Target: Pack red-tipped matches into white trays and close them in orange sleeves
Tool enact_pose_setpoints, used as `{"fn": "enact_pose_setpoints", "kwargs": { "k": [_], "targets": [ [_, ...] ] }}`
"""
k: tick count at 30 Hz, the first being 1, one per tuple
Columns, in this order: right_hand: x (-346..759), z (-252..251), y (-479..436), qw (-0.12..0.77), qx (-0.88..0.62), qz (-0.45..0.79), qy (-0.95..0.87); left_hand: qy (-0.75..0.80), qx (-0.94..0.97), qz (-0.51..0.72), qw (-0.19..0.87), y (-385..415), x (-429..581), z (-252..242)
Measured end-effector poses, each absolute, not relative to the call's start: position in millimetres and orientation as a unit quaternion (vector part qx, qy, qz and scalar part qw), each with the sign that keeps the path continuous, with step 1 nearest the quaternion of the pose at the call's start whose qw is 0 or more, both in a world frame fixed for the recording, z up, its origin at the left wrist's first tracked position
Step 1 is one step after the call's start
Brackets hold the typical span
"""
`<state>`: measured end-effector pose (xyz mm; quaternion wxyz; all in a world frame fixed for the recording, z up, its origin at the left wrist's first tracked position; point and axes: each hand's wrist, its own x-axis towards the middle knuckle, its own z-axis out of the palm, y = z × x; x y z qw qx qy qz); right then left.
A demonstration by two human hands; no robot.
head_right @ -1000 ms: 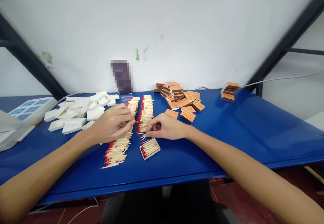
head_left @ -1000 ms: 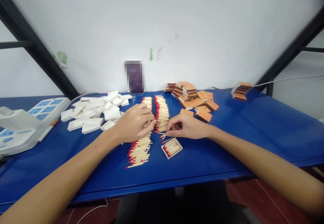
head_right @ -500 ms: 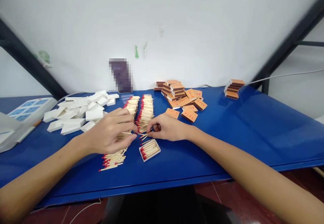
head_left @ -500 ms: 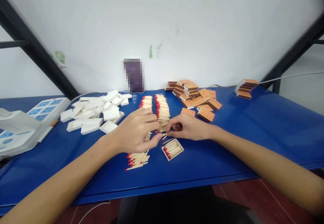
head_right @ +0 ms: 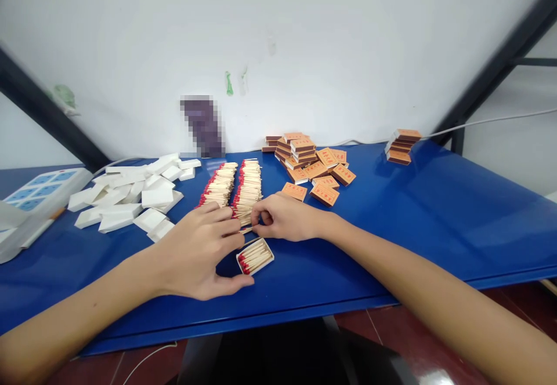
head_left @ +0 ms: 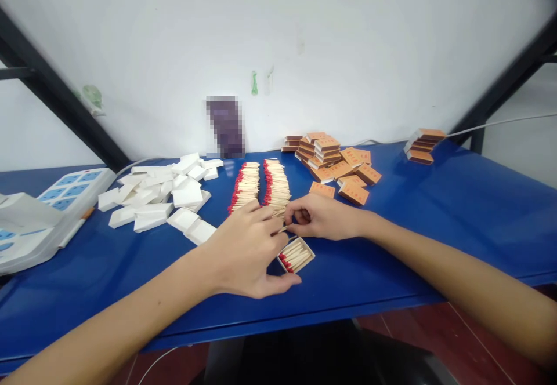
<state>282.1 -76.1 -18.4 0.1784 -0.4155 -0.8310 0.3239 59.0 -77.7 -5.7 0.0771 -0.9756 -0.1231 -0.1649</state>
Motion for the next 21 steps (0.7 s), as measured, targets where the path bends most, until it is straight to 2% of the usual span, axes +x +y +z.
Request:
{"fn": "enact_pose_setpoints", "kwargs": {
  "k": [7,14,21],
  "targets": [
    [284.8,-15.8,-75.4,0.183,-0.417,0.342,-0.822,-0.108,-0.990,-0.093,0.026,-77.4,54.0,1.6],
    [285.0,-18.0,-76.7,0.190,-0.408,0.334,-0.828,-0.138,-0.979,-0.140,0.056,-56.3,40.7,16.5],
    [285.7,-14.0,-78.2,0.173,-0.413,0.319,-0.836,-0.144,-0.985,-0.093,0.031,-49.4,36.3,14.8]
  ]
}}
